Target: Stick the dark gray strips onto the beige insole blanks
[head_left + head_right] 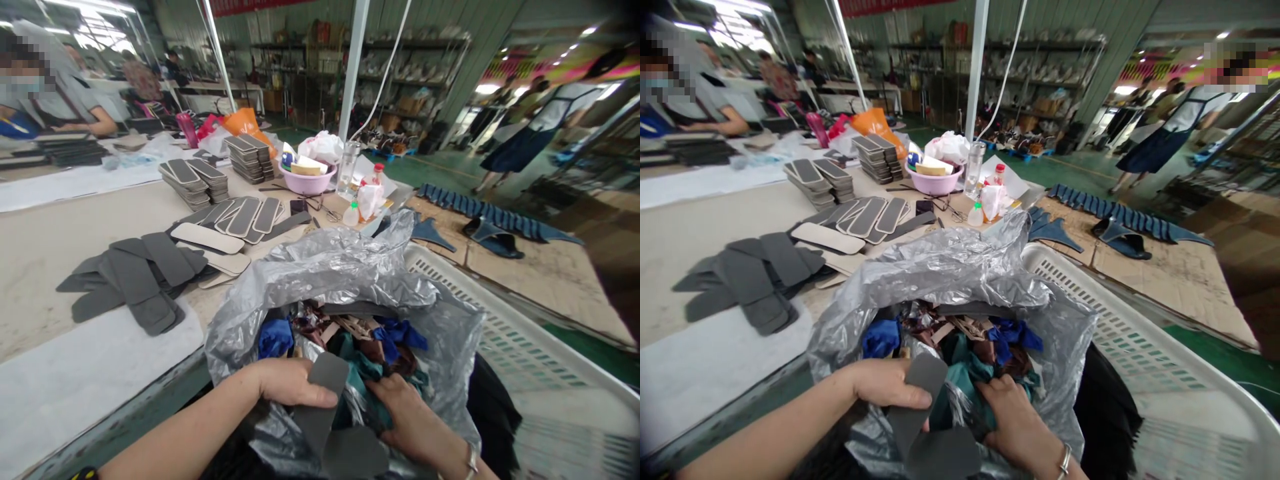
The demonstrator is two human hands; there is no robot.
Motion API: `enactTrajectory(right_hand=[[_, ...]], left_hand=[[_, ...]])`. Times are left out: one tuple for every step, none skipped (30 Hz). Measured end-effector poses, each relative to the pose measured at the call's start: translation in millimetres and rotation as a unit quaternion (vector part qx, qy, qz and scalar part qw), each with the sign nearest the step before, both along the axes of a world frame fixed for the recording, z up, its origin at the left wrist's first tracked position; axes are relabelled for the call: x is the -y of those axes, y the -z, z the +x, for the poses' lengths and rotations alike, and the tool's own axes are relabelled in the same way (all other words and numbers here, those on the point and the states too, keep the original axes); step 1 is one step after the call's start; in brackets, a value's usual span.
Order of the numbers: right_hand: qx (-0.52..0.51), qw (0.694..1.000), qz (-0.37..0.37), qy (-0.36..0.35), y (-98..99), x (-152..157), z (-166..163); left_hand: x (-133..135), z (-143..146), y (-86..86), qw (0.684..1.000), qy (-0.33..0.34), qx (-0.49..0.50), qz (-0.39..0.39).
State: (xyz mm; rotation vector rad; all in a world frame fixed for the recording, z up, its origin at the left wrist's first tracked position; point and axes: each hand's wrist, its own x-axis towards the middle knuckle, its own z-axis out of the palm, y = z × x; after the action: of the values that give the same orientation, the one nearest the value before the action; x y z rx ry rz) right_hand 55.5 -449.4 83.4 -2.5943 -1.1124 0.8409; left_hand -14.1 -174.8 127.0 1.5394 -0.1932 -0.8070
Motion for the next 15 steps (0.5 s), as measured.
enactTrajectory(right_hand=[[0.009,1.0,0.004,0.005,-1.6,-1,4],[0.018,1.0,0.014,0.014,-4.1,-1,9],[0.027,0.999,0.029,0.027,-7.1,-1,15],[0.033,0.997,0.047,0.041,-10.4,1,22],[0.036,0.995,0.067,0.056,-13.8,4,29],[0.038,0.993,0.089,0.073,-17.3,7,35],[0.038,0.989,0.112,0.092,-20.6,10,41],[0.036,0.984,0.131,0.114,-23.6,14,46],[0.032,0.979,0.148,0.139,-26.4,17,51],[0.021,0.974,0.158,0.161,-28.6,21,55],[-0.001,0.971,0.164,0.175,-30.4,24,59],[-0.028,0.969,0.167,0.182,-31.7,27,62],[-0.051,0.966,0.17,0.185,-32.3,30,66],[-0.061,0.962,0.18,0.197,-32.5,33,69],[-0.051,0.953,0.196,0.225,-32.2,35,73]], left_hand=[[0,0,0.0,1.0,0.002,0.016,-0.004],[1,0,-0.2,1.0,0.01,0.025,-0.01],[1,0,-0.5,0.999,0.022,0.027,-0.016],[0,0,-0.7,0.999,0.03,0.022,-0.02],[0,-1,-0.6,0.999,0.034,0.013,-0.021],[-2,-2,-0.3,0.999,0.035,0.002,-0.02],[-3,-2,0.3,0.999,0.032,-0.007,-0.017],[-4,-3,1.0,0.999,0.028,-0.01,-0.015],[-6,-3,1.6,1.0,0.023,-0.008,-0.014],[-7,-4,2.0,1.0,0.019,-0.002,-0.015],[-9,-4,2.3,1.0,0.015,0.003,-0.016],[-10,-4,2.4,1.0,0.01,0.006,-0.019],[-11,-5,2.5,1.0,0.007,0.003,-0.022],[-12,-5,2.6,1.0,0.008,-0.007,-0.026],[-13,-6,2.8,0.999,0.011,-0.022,-0.031]])
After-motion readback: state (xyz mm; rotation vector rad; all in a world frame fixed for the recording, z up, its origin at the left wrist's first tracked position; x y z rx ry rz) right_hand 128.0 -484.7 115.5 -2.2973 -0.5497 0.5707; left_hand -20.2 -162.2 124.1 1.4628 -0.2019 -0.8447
